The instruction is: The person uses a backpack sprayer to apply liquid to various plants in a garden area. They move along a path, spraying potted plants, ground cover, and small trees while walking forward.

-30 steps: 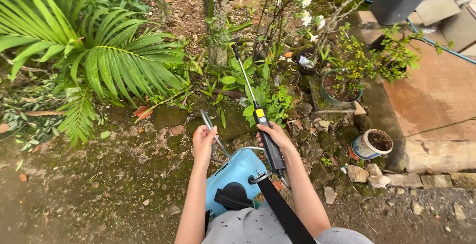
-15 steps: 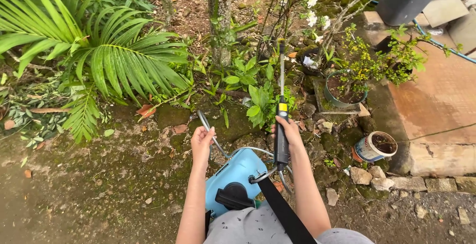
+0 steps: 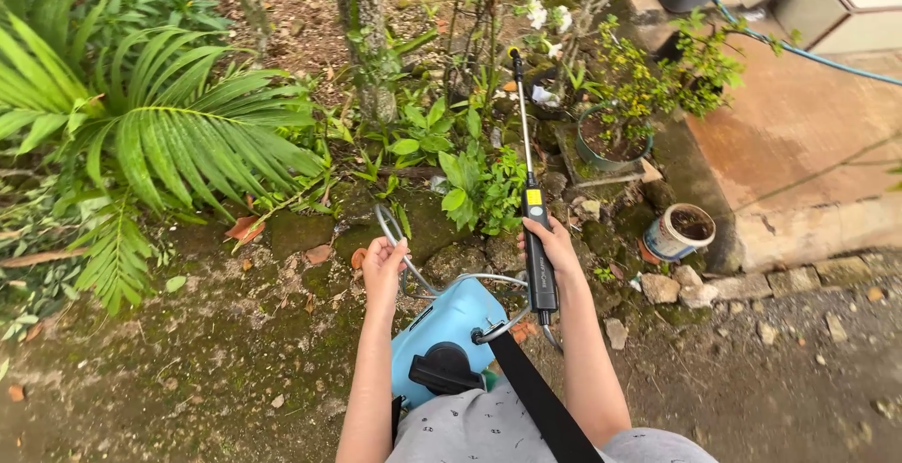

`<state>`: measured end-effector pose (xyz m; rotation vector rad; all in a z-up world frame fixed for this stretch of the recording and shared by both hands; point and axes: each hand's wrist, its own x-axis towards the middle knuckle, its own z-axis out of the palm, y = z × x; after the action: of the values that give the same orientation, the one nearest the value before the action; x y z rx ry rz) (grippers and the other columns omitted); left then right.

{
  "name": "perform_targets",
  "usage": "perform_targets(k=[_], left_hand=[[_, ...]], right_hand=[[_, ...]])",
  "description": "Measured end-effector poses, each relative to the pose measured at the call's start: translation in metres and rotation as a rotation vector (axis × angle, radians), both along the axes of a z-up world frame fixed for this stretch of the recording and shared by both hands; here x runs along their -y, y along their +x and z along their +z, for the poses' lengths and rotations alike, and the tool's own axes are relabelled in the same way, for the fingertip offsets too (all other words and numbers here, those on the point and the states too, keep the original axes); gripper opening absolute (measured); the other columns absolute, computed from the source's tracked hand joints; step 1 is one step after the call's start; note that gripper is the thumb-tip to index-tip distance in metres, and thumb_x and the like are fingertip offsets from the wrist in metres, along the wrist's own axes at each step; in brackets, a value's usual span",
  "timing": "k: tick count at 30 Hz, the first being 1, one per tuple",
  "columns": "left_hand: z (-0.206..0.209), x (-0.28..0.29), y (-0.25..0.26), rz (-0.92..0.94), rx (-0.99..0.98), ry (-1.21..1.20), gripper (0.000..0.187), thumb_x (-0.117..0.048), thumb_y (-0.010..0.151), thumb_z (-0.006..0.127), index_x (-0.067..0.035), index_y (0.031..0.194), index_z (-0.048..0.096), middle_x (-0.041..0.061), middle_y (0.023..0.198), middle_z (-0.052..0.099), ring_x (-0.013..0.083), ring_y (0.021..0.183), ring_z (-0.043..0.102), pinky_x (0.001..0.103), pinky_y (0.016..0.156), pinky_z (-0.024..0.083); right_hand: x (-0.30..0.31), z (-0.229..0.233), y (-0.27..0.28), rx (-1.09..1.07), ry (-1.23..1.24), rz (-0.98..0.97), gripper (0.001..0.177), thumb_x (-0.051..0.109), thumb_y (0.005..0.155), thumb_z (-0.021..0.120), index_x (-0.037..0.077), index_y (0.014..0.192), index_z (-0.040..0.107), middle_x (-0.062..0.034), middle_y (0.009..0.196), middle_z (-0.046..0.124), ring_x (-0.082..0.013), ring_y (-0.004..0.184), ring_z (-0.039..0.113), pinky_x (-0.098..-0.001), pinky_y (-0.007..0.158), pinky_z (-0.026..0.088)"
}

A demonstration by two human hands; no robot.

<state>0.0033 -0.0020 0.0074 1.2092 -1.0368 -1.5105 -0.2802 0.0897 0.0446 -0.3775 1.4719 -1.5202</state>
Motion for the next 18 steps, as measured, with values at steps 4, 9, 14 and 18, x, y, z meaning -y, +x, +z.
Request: perform_targets(k=[4, 9, 14, 18], left_hand=[[0.002, -0.011, 0.002, -0.045, -0.007, 0.004, 0.021, -0.025, 0.096, 0.074, -0.010, 0.101, 0.062, 0.005, 0.089, 0.068, 0.0116, 0.083, 0.065, 0.027, 0.078, 0.052], [-0.001, -0.027, 0.002, -0.126, -0.012, 0.006, 0.022, -0.027, 0.095, 0.075, -0.010, 0.102, 0.063, 0.005, 0.089, 0.068, 0.0117, 0.084, 0.065, 0.028, 0.079, 0.052], [0.001, -0.050, -0.010, -0.227, -0.033, 0.018, 0.021, -0.027, 0.095, 0.076, -0.011, 0.101, 0.062, 0.004, 0.089, 0.068, 0.0112, 0.083, 0.065, 0.027, 0.078, 0.053], [-0.005, -0.076, -0.025, -0.326, -0.043, 0.032, 0.022, -0.027, 0.094, 0.076, -0.013, 0.100, 0.061, 0.002, 0.088, 0.068, 0.0095, 0.082, 0.065, 0.025, 0.078, 0.053]], right_hand=[[-0.021, 0.007, 0.009, -0.005, 0.003, -0.027, 0.052, 0.017, 0.089, 0.080, -0.008, 0.125, 0.053, -0.0248, 0.081, 0.069, -0.0263, 0.066, 0.073, -0.0408, 0.056, 0.065], [-0.057, 0.014, 0.018, 0.011, -0.011, -0.063, 0.044, 0.015, 0.089, 0.080, -0.007, 0.119, 0.057, -0.0275, 0.076, 0.068, -0.0303, 0.060, 0.073, -0.0430, 0.052, 0.065], [-0.110, 0.039, 0.039, -0.029, -0.007, -0.110, 0.037, 0.016, 0.089, 0.078, -0.005, 0.112, 0.059, -0.0259, 0.070, 0.066, -0.0290, 0.056, 0.072, -0.0407, 0.050, 0.063], [-0.163, 0.047, 0.044, -0.062, -0.014, -0.190, 0.035, 0.016, 0.090, 0.077, -0.006, 0.111, 0.059, -0.0267, 0.070, 0.066, -0.0305, 0.055, 0.072, -0.0410, 0.051, 0.063]])
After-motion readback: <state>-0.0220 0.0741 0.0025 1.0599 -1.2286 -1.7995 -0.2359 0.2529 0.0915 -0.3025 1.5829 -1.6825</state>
